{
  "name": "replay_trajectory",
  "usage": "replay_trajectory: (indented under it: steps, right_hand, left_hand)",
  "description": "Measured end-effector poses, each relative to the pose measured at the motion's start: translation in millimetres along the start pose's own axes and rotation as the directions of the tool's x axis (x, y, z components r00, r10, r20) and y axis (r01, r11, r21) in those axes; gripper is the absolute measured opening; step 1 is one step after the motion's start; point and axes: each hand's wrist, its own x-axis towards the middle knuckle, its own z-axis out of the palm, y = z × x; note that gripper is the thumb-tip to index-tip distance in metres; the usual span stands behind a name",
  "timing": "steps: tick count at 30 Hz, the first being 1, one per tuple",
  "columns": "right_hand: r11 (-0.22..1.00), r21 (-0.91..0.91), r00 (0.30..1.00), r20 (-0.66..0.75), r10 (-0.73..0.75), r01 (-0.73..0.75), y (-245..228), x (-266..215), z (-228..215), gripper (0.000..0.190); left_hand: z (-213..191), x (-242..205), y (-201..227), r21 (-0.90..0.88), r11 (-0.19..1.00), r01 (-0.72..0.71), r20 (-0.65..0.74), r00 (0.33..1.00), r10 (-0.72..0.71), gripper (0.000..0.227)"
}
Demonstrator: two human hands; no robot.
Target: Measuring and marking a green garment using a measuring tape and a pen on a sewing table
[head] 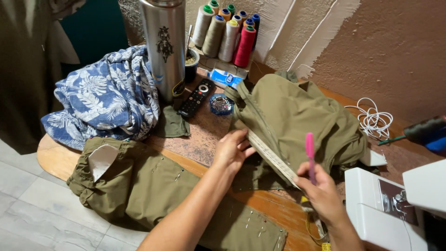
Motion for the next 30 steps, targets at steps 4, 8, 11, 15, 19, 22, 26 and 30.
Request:
replay_trajectory:
  steps: [4, 8, 11, 15, 19, 22, 26, 30]
  right_hand:
    - [0.988, -0.087, 0.988, -0.075, -0.133, 0.126, 11.2, -0.3, -17.4, 0.022]
    - [0.986, -0.088, 0.982, -0.112, -0.150, 0.141, 12.8, 1.1, -25.9, 0.024]
    - [0.985, -0.047, 0.978, -0.115, -0.173, 0.169, 13.9, 6.2, -28.6, 0.025]
    - [0.977, 0.069, 0.974, -0.117, -0.195, 0.204, 7.4, 9.4, -30.6, 0.025]
    - [0.969, 0.079, 0.965, -0.139, -0.222, 0.234, -1.5, 10.0, -40.1, 0.028]
    - [0.957, 0.150, 0.963, -0.149, -0.226, 0.248, -2.4, 7.7, -42.2, 0.034]
    - [0.966, 0.162, 0.977, -0.104, -0.189, 0.204, 10.3, 11.7, -38.6, 0.031]
    - [0.977, 0.165, 0.991, -0.040, -0.129, 0.133, 27.0, 21.2, -26.2, 0.030]
  left_hand:
    - [0.2, 11.7, -11.5, -0.072, 0.997, 0.012, 0.049, 0.999, -0.008, 0.019]
    - [16.9, 5.6, -4.3, -0.102, 0.985, 0.136, 0.159, 0.980, -0.119, 0.014]
    - [37.9, -1.2, 5.2, -0.159, 0.971, 0.180, 0.210, 0.967, -0.145, 0.016]
    - [69.1, -17.2, 21.1, -0.295, 0.941, 0.165, 0.280, 0.957, -0.080, 0.020]
    - [86.6, 16.3, 25.7, -0.380, 0.913, 0.146, 0.343, 0.939, -0.008, 0.017]
    - [88.3, 29.8, 27.4, -0.302, 0.950, -0.085, 0.226, 0.961, 0.158, 0.027]
    - [64.4, 1.4, 44.0, 0.244, 0.342, -0.907, 0.443, 0.418, 0.793, 0.026]
    - [12.0, 51.6, 44.4, 0.493, 0.271, -0.826, 0.366, 0.480, 0.797, 0.023]
